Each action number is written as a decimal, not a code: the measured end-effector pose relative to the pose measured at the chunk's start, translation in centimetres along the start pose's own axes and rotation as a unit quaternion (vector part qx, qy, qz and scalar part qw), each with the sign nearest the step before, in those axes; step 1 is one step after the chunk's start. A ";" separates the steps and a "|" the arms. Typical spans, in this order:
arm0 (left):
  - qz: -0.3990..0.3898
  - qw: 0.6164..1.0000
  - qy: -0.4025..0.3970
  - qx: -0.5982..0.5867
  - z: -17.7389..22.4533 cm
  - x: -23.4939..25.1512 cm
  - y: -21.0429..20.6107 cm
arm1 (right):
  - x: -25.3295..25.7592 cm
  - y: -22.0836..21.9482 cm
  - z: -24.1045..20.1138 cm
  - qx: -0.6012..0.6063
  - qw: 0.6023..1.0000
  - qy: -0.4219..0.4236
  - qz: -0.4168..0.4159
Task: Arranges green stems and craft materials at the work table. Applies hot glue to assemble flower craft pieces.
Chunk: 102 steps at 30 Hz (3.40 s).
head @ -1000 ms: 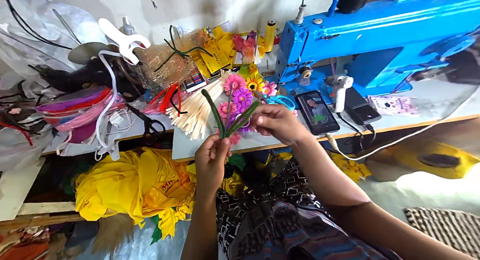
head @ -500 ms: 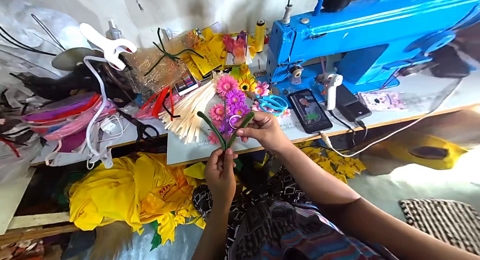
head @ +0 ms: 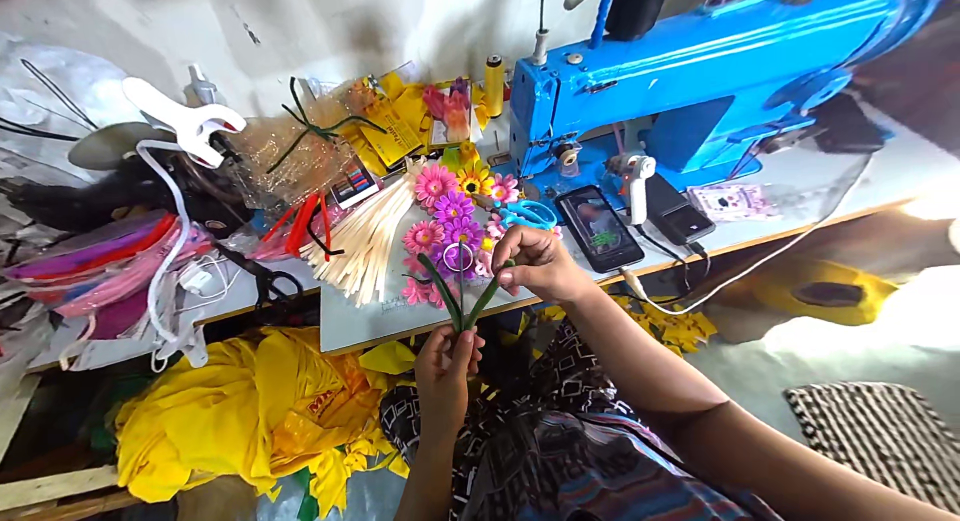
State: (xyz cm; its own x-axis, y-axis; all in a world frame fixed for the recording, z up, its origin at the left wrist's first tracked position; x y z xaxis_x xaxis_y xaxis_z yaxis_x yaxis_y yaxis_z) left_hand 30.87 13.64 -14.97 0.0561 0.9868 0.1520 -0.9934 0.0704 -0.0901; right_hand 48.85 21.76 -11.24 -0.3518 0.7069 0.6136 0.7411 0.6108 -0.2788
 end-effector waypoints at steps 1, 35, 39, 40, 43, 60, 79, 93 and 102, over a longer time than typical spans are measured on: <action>-0.006 1.000 0.010 -0.009 -0.1 0.0 0.0 | 0.0 0.1 0.0 0.012 1.000 -0.006 0.004; 0.147 0.971 0.123 -0.146 1.5 4.2 3.6 | 18.4 15.6 6.1 -0.359 0.867 -0.178 0.295; 0.121 0.984 0.086 -0.100 2.2 5.0 3.5 | 15.4 10.5 4.8 -0.032 0.940 -0.223 0.257; 0.123 0.985 0.082 -0.088 2.5 5.2 3.3 | 14.5 9.2 4.3 0.023 0.938 -0.248 0.240; 0.121 0.986 0.087 -0.076 3.4 5.3 2.4 | 11.8 5.9 2.3 0.061 0.943 -0.275 0.179; 0.147 0.985 0.056 -0.070 4.7 2.7 2.0 | 7.5 -1.4 -0.7 0.164 0.946 -0.216 0.179; 0.176 0.984 0.003 -0.001 3.8 2.9 1.9 | 6.3 -2.9 0.4 0.102 0.964 -0.225 0.097; 0.151 0.987 -0.028 -0.036 4.2 3.5 1.2 | 8.3 -3.6 -1.8 -0.119 0.969 -0.216 0.000; 0.147 0.987 -0.064 -0.005 4.1 3.3 0.4 | 7.4 -3.5 -0.7 -0.108 0.966 -0.234 -0.010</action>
State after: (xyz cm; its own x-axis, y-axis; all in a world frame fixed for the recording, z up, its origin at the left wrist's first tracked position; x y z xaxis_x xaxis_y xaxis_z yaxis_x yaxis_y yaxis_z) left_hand 30.29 16.33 -10.42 -0.2481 0.9384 0.2404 -0.9639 -0.2144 -0.1579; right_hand 44.05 24.65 -5.22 -0.5497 0.8107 0.2016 0.8158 0.5728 -0.0792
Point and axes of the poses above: each hand's wrist, its own x-axis towards the middle knuckle, its own y-axis out of the back of the hand, z = x × y, the point moved 5 cm from there along x, towards the middle knuckle, and after that the axes turned 4 degrees about x, right-handed, at the moved point
